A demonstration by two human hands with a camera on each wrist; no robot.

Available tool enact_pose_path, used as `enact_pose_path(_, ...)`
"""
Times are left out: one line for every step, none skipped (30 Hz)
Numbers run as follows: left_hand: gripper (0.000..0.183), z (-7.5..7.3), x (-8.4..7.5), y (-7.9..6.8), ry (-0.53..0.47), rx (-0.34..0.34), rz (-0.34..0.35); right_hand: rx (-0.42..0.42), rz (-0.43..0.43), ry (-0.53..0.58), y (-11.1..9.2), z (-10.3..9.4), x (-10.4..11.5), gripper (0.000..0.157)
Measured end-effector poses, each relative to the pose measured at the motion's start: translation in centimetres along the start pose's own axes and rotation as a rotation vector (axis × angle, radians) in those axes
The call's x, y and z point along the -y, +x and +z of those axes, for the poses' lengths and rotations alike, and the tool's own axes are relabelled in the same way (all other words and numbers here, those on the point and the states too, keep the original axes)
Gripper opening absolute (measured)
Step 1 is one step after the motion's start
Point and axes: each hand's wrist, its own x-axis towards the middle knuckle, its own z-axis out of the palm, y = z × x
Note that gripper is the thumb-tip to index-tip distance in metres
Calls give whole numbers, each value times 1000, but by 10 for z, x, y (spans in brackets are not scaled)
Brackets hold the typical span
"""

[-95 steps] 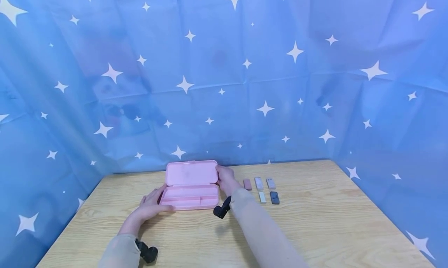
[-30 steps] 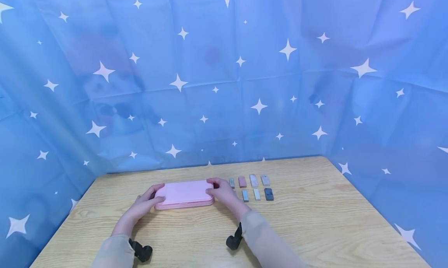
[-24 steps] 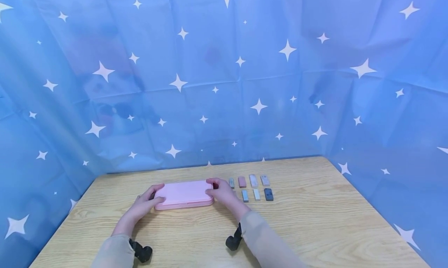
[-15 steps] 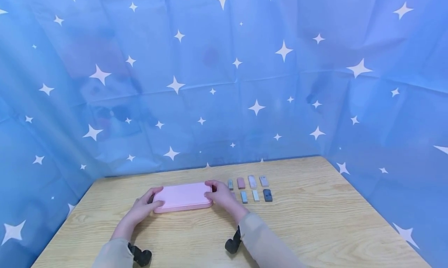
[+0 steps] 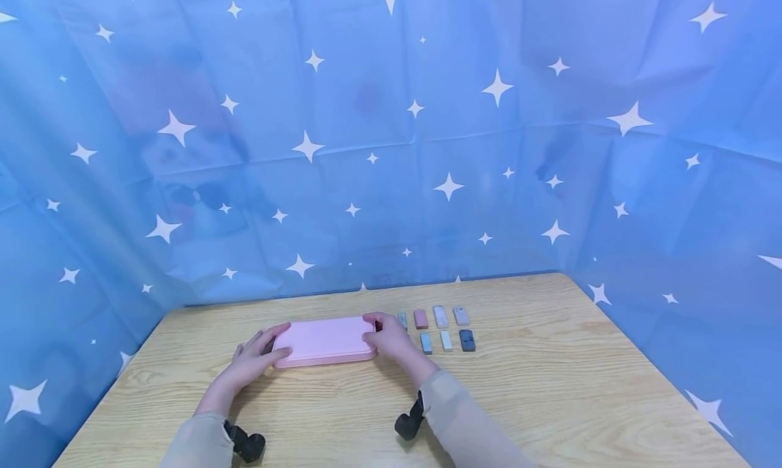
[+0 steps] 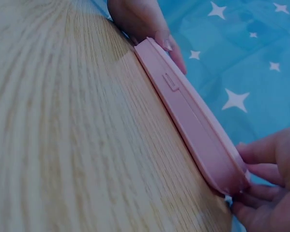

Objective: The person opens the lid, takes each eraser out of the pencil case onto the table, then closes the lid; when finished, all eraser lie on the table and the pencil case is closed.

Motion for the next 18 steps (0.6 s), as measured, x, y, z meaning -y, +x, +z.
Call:
enact_pose_path(71, 0, 1, 0, 3, 2, 1, 0, 2, 1, 0, 0, 0, 41)
enact_pose_path(71, 0, 1, 0, 6, 2, 3, 0, 4, 2, 0, 0, 0, 42)
enact_pose_path(71, 0, 2, -1, 6, 3, 2, 1, 9, 9, 0, 1, 0, 42)
enact_pose_path(71, 0, 2, -1, 6, 4, 0, 3, 14, 17, 0, 1, 0, 42)
enact_pose_path(72, 0, 2, 0, 6, 7, -2, 4, 20, 23, 0, 1, 0, 42)
enact_pose_path(72, 0, 2, 0, 7, 7, -5, 3, 25, 27, 0, 1, 0, 42)
enact_pose_path(72, 0, 2, 0, 4, 10, -8, 0, 27, 29, 1, 1, 1, 43)
enact_pose_path(72, -1, 1, 0, -5, 8, -8, -2, 28, 40, 1, 0, 1, 43)
enact_pose_path(72, -1, 1, 0, -25, 6, -7, -8, 25, 46, 1, -1, 2, 44)
enact_pose_path(72, -2, 0, 0, -57, 5, -11, -14, 15, 52, 2, -2, 3, 44)
enact_pose_path(71, -3, -1, 0, -92, 3, -9, -20, 2, 60, 2, -5, 4, 44)
enact_pose_path(71, -4, -1, 0, -126, -7, -7, -26, -7, 67, 1, -8, 6, 43)
enact_pose_path(70, -6, -1, -1, -169, -13, -1, -26, -20, 78, 1, -11, 8, 42)
enact_pose_path(68, -9, -2, -2, -204, -34, 8, -24, -37, 82, 1, -16, 10, 41)
enact_pose_path(68, -11, -2, -3, -229, -55, 17, -24, -57, 64, 1, -21, 12, 40)
enact_pose_path(67, -15, -2, -4, -244, -82, 27, -18, -71, 59, -1, -27, 15, 39)
enact_pose_path(66, -20, -1, -5, -244, -111, 43, -14, -84, 42, -1, -34, 17, 38)
enact_pose_path(65, -25, -1, -7, -244, -141, 59, -7, -99, 22, -2, -41, 18, 38)
